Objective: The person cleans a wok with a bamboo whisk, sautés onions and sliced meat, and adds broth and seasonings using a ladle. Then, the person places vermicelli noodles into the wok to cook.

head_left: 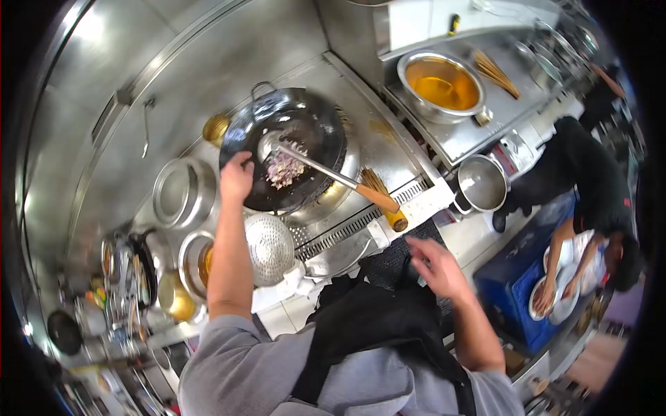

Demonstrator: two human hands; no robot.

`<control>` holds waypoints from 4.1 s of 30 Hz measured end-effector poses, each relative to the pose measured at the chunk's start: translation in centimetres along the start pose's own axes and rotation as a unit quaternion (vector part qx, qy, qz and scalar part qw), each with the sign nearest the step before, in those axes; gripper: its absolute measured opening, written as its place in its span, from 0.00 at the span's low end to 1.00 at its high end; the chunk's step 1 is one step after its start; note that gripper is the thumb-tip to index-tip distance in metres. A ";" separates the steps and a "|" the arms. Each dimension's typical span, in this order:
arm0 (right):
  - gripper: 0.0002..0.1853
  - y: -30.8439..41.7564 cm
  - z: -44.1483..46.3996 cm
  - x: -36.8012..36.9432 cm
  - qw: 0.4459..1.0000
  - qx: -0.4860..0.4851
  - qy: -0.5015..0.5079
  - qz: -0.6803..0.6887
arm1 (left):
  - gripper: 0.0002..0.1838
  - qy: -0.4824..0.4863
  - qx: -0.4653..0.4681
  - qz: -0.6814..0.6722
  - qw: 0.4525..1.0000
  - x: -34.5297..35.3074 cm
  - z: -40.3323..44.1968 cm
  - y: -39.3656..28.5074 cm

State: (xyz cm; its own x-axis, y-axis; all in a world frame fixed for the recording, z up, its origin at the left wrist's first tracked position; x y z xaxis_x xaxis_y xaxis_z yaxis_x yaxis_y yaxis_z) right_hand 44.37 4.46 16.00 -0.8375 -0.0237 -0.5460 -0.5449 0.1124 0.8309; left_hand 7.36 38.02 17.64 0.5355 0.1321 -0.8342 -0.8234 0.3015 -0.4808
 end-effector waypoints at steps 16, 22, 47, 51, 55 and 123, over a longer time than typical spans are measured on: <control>0.40 1.0 9.5 2.2 0.967 0.032 0.194 -0.165 | 0.23 -0.256 -0.210 -0.101 0.938 -8.1 -32.0 14.0; 0.44 -3.2 13.7 4.8 0.897 0.046 0.246 -0.363 | 0.19 -0.187 -0.442 -0.137 0.867 -9.1 -44.2 15.3; 0.45 -0.3 18.9 9.8 0.944 0.081 0.255 -0.191 | 0.29 -0.221 -0.317 -0.405 0.829 -10.2 -8.1 30.1; 0.46 1.5 16.4 12.1 0.940 0.078 0.121 -0.308 | 0.27 -0.310 -0.309 -0.416 0.797 -10.1 1.8 39.6; 0.47 4.1 9.9 13.8 0.930 0.148 0.193 -0.277 | 0.17 -0.328 -0.277 -0.463 0.776 -11.2 9.1 44.1; 0.44 -2.2 22.2 15.7 0.951 -0.082 0.010 -0.297 | 0.13 -0.019 -0.594 -0.407 0.693 14.5 -64.7 3.9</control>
State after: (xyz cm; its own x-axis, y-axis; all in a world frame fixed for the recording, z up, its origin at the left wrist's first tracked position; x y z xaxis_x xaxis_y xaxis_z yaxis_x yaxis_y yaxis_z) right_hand 33.34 25.86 3.29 -0.3786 -0.0532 -0.9240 -0.9204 -0.0836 0.3819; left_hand -0.20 -20.02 -13.84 0.8998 0.4067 -0.1580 0.1942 -0.6977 -0.6896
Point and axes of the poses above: each hand's wrist, its own z-axis towards the middle knuckle, its own x-axis out of the palm, y = z × x, the point moved 8 cm from there along z, towards the middle knuckle, and after that the axes turned 5 degrees about x, right-handed, at the moved point
